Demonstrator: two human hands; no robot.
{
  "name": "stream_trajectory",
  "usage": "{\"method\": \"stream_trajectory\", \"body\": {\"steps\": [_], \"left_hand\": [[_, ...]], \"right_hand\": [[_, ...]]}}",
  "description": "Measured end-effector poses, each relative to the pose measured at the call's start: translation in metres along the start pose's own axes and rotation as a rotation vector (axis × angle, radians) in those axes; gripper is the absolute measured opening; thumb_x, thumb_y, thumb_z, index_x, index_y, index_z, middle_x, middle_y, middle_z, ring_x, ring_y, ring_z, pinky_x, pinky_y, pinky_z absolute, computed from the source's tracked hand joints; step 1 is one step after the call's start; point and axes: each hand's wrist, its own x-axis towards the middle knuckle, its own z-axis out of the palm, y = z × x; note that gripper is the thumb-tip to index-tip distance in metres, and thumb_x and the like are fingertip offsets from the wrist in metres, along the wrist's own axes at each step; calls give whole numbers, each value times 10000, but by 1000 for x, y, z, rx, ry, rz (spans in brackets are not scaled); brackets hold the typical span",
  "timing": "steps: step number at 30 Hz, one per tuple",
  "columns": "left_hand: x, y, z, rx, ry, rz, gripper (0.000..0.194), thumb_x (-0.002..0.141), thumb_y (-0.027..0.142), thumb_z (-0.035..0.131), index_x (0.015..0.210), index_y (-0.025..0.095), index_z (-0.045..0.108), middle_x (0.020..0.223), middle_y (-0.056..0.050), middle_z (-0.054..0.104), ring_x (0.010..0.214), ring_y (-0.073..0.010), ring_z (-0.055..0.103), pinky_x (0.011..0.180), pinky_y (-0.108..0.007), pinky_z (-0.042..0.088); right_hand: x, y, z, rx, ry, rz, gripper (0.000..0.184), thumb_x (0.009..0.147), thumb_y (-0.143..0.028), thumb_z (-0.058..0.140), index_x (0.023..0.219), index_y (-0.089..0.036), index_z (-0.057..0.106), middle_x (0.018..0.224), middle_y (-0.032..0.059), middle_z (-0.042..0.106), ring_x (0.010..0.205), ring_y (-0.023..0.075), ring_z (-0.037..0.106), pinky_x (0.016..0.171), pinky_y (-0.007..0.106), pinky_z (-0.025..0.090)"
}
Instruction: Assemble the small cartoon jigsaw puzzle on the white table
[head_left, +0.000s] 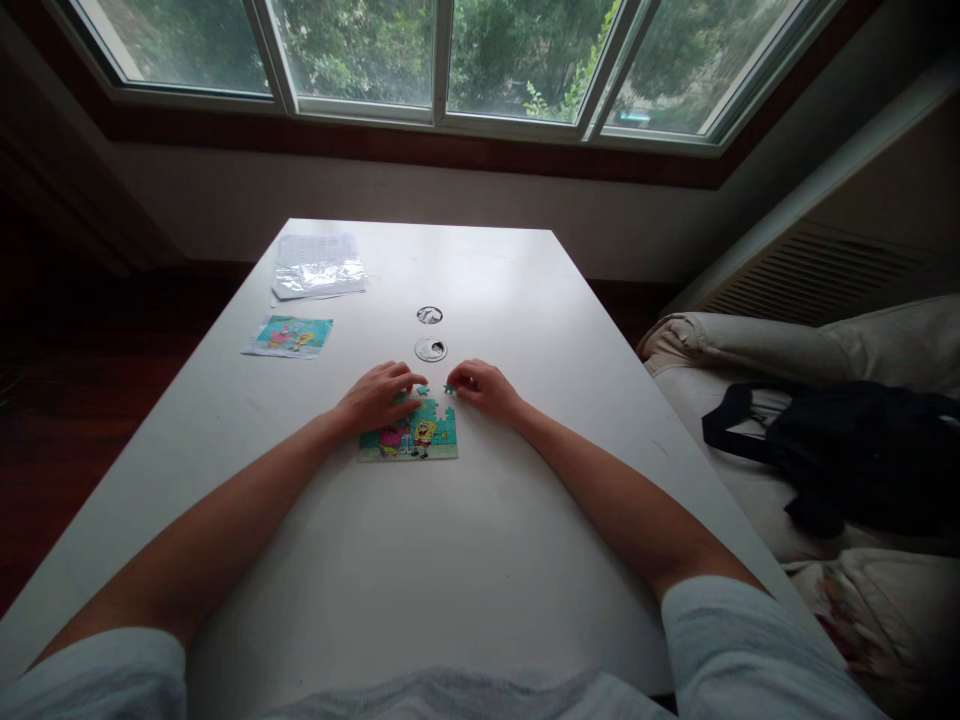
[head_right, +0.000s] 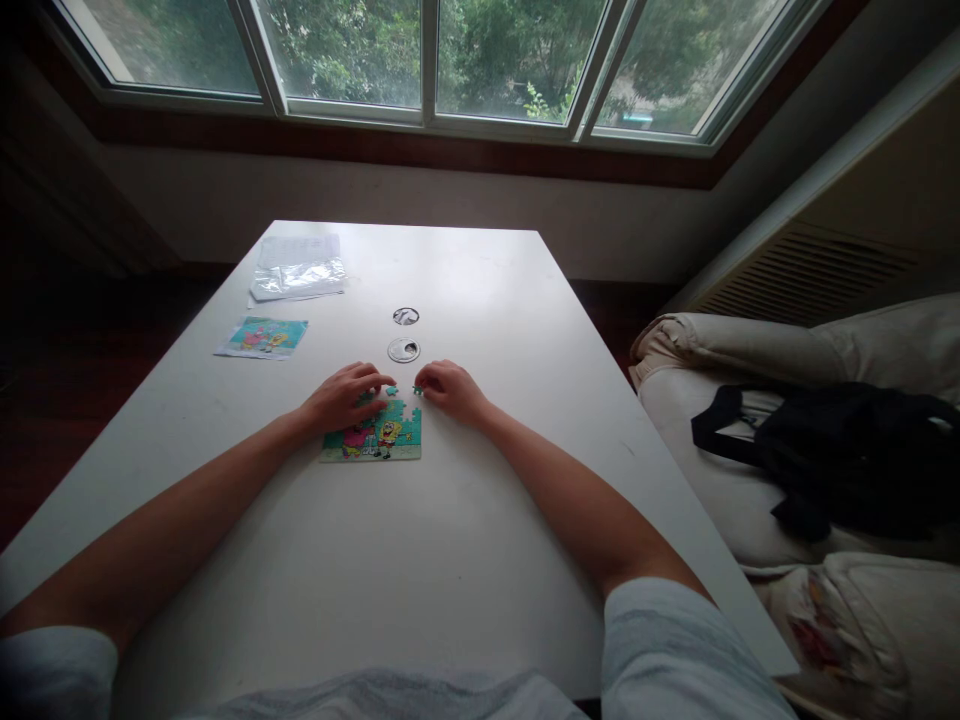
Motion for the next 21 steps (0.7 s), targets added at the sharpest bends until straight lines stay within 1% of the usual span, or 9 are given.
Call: {"method": "stream_trajectory", "body": {"steps": [2, 4, 6, 8, 11, 13, 17, 21], "left_hand": [[0, -1, 2, 14, 29, -19, 297, 980, 359, 563, 1235, 256, 673, 1038, -62, 653, 979, -233, 590, 926, -386, 475], [0, -2, 4, 22, 55, -35, 273, 983, 346, 553, 1204, 255, 684, 1052, -62, 660, 987, -235, 588, 929, -392, 472], [0, -4, 5, 29, 75, -60, 253, 969, 300, 553, 1178, 252, 688, 1069, -60, 669, 993, -239, 588, 931, -400, 469], [-1, -5, 6, 42, 93, -103, 251, 933, 229, 555, 1146, 243, 687, 1078, -59, 677, 993, -244, 586, 915, -407, 468], [-1, -7, 5, 59, 97, -147, 231, 895, 195, 564, 1084, 229, 692, 1083, -61, 678, 995, -252, 577, 887, -410, 469], [-1, -7, 5, 56, 91, -140, 207, 905, 230, 577, 1074, 232, 697, 1093, -61, 671, 1008, -253, 571, 903, -415, 467], [-1, -5, 4, 35, 68, -99, 190, 937, 316, 585, 1061, 252, 713, 1116, -58, 656, 1030, -248, 564, 957, -424, 453], [0, -4, 3, 16, 42, -84, 204, 935, 381, 612, 1066, 270, 722, 1135, -55, 645, 1051, -250, 557, 982, -429, 442]], "right_hand": [[-1, -3, 1, -112, -2, -49, 204, 824, -91, 608, 952, -209, 715, 880, 40, 649, 864, 192, 552, 794, 318, 458], [-1, -6, 1, -188, -17, -86, 200, 891, -159, 627, 1055, -227, 720, 982, 68, 652, 963, 223, 556, 862, 357, 471], [-2, -9, 2, -250, -73, -145, 255, 948, -258, 630, 1194, -252, 700, 1121, 94, 649, 1063, 250, 546, 935, 402, 468], [-3, -12, 3, -306, -137, -202, 332, 991, -315, 596, 1315, -284, 655, 1265, 106, 628, 1160, 270, 526, 997, 441, 447], [-5, -15, 5, -373, -175, -226, 340, 1029, -336, 537, 1353, -314, 637, 1406, 100, 581, 1279, 290, 485, 1038, 480, 417], [-5, -15, 6, -374, -161, -214, 298, 1033, -343, 532, 1292, -296, 671, 1396, 97, 598, 1284, 287, 493, 1036, 478, 420], [-4, -13, 5, -311, -97, -195, 180, 998, -317, 597, 1112, -252, 720, 1254, 88, 673, 1180, 261, 559, 1002, 435, 455], [-3, -12, 5, -301, -89, -203, 198, 981, -307, 623, 1151, -274, 720, 1224, 77, 681, 1149, 259, 565, 981, 431, 467]]}}
